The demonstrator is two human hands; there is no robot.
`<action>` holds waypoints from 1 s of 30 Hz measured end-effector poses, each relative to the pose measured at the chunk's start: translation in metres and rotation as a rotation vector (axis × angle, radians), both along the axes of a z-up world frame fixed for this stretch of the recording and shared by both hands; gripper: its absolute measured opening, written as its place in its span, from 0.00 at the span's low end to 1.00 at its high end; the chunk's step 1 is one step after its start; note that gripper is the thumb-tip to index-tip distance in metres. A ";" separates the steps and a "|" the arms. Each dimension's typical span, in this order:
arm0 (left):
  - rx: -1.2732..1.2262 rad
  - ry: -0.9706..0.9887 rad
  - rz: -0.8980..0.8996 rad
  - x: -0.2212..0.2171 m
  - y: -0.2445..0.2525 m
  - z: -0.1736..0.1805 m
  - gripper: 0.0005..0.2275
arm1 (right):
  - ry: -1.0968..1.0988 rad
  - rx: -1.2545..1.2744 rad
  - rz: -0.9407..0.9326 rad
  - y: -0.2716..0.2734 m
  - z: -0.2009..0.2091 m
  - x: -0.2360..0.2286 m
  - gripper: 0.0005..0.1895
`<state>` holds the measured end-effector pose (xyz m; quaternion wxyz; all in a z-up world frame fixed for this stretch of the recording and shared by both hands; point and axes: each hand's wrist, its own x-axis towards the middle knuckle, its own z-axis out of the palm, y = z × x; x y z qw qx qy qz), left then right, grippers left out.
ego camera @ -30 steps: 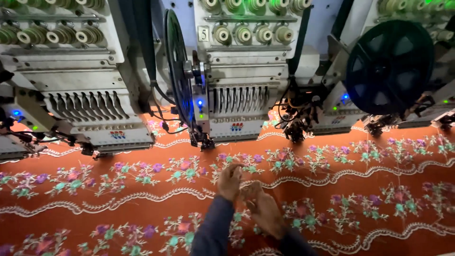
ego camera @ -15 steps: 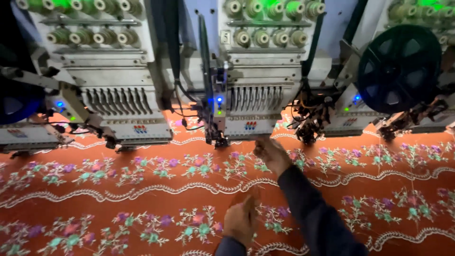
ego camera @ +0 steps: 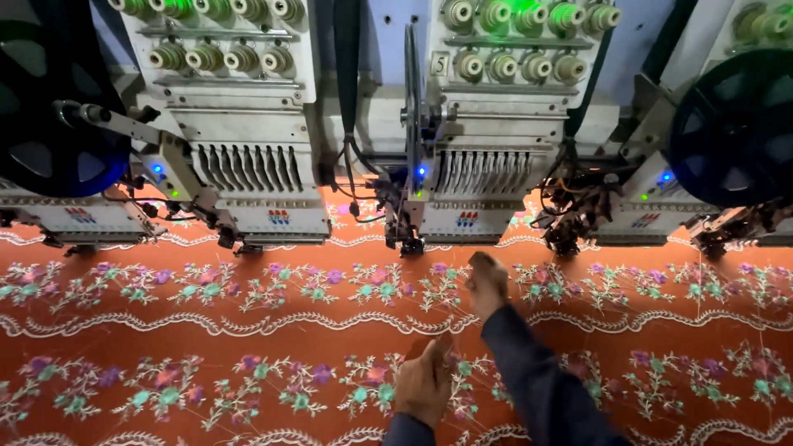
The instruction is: Operating and monitoring a multi-head industrial embroidery machine to ensure correct stitching on fabric
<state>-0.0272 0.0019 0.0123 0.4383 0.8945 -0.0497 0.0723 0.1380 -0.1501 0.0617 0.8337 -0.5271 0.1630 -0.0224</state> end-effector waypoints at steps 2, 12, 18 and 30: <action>-0.137 0.068 0.019 -0.003 0.008 0.008 0.05 | 0.121 0.037 0.027 0.016 0.000 -0.012 0.24; -0.027 0.172 0.021 -0.002 0.005 0.008 0.06 | 0.164 0.236 -0.144 0.026 -0.052 0.059 0.09; -0.068 0.114 0.064 0.003 0.002 0.000 0.06 | 0.103 0.160 -0.085 0.026 -0.074 0.077 0.14; -0.047 0.144 0.071 0.005 -0.003 0.013 0.07 | 0.185 -0.220 0.081 0.046 -0.001 0.047 0.07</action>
